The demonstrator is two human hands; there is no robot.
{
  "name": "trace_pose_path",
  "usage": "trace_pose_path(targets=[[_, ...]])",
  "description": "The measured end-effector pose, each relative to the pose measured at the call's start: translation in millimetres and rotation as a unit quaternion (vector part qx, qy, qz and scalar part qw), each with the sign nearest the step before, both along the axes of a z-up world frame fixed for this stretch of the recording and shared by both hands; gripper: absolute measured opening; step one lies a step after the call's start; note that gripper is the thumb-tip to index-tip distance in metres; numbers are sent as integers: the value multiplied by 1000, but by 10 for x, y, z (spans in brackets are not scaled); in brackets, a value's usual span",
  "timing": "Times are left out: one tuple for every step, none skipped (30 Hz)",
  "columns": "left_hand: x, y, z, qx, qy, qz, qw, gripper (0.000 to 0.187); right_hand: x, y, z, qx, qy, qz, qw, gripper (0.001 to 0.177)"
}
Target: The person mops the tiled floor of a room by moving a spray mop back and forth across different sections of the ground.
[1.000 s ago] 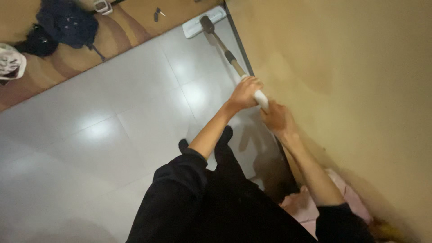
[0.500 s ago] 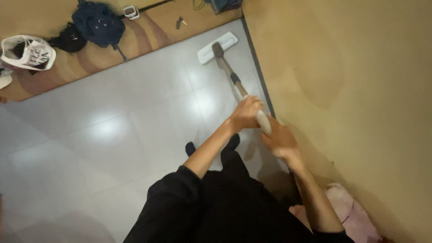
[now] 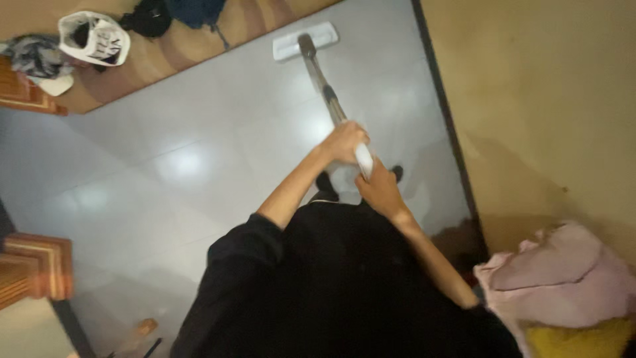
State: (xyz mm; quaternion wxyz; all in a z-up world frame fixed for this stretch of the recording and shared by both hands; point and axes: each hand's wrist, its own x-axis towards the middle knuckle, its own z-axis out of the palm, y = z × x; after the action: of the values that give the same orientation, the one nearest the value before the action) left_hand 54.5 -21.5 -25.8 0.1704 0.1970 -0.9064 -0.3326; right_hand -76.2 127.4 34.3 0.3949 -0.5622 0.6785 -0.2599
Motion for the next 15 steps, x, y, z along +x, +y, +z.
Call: trace_pose_path(targets=[[161, -63, -50, -13, 17, 4, 1000, 33, 178, -48, -50, 44, -1, -12, 999, 48], [270, -105, -74, -31, 29, 9, 999, 35, 312, -63, -60, 87, 0, -22, 996, 54], [377, -134, -67, -48, 40, 14, 998, 37, 397, -44, -23, -9, 2, -11, 1000, 47], [469, -116, -28, -64, 53, 19, 996, 39, 444, -25, 60, -102, 5, 1, 995, 40], [566, -52, 38, -41, 45, 42, 997, 41, 518, -9, 166, -195, 8, 13, 981, 34], [627, 28, 121, -22, 41, 69, 997, 42, 576, 14, 293, -168, 14, 3, 986, 32], [690, 116, 219, -2, 37, 96, 995, 44, 633, 61, 444, -142, 20, -6, 990, 30], [770, 215, 322, 27, 14, 121, 992, 47, 692, 105, 606, -113, 27, -14, 993, 28], [877, 323, 418, 56, -9, 146, 988, 50, 744, 147, 760, -109, 30, 5, 994, 29], [992, 449, 497, 86, -33, 169, 981, 52, 798, 229, 891, -102, 33, 23, 994, 30], [1110, 559, 551, 65, -4, 168, 984, 50, 877, 302, 974, -95, 35, 41, 994, 31], [1249, 654, 575, 43, 25, 168, 985, 48, 1004, 356, 995, -71, 17, 47, 996, 36], [1395, 721, 573, 21, 53, 167, 984, 45, 1139, 408, 973, -47, -2, 53, 997, 40], [1576, 772, 551, 18, 53, 166, 984, 44, 1264, 474, 925, -22, -22, 61, 998, 44], [1770, 818, 506, 15, 54, 166, 985, 43, 1408, 542, 847, -55, -26, 68, 996, 45]])
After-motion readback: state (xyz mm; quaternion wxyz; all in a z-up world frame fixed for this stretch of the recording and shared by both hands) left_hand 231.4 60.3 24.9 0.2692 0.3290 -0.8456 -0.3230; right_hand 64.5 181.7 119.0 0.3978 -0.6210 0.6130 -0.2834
